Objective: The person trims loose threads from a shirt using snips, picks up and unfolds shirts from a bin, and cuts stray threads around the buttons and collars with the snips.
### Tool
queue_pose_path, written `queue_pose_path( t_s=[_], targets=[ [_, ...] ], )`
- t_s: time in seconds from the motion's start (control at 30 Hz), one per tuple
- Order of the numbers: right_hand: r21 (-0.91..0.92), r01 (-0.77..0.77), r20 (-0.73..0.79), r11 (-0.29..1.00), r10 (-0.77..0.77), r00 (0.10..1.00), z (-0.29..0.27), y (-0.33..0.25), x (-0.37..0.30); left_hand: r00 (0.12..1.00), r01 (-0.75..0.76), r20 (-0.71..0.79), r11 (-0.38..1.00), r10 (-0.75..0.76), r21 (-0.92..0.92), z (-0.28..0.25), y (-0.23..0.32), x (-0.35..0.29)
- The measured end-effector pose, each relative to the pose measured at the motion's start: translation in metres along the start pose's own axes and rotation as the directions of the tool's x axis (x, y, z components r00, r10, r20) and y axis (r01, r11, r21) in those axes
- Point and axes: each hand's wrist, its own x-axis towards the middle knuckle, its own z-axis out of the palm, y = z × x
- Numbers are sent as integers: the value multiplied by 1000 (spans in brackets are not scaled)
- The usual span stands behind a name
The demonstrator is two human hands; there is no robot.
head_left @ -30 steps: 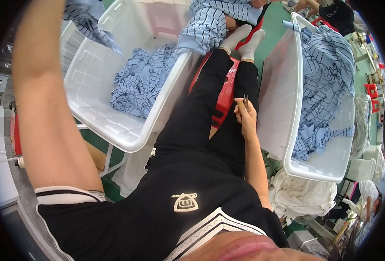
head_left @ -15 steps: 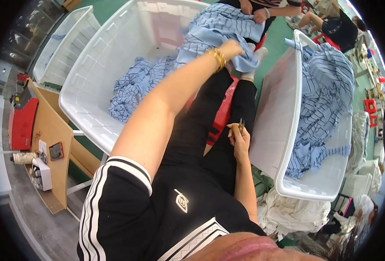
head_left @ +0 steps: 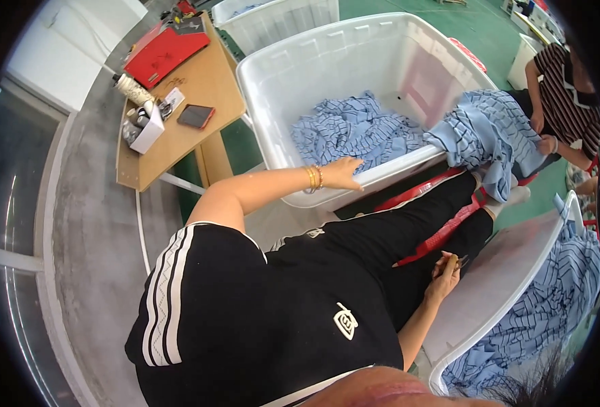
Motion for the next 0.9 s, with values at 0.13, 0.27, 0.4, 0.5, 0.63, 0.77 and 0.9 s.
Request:
queue_pose_path(
  t_s=[0.13, 0.27, 0.4, 0.5, 0.63, 0.77, 0.9],
  targets=[
    [8, -21, -65, 1000, 22, 998, -6, -1, -5, 991, 106, 95, 985, -93, -137, 27, 0, -37],
    [1, -89, -162, 996, 88, 983, 9, -3, 0, 950, 107, -291, 994, -112, -35, 52, -10, -40],
    [-25, -34, -127, 999, 30, 991, 4, 2, -3, 953, 157, -272, 986, -135, 61, 48, 0, -40],
    [-1, 48, -55, 999, -48, 997, 5, 2, -1, 937, 104, -343, 989, -62, 105, 61, -15, -42],
    [17, -1, -86, 1000, 3, 996, 6, 0, -1, 949, 146, -296, 982, -106, 117, 52, -2, -41],
    [-4, 25, -85, 1000, -26, 996, 8, -4, -3, 935, 128, -348, 978, -64, 164, 55, -2, -42],
    [-19, 38, -73, 999, -40, 997, 7, -3, -3, 934, 98, -355, 981, -33, 165, 58, -7, -39]
  ],
)
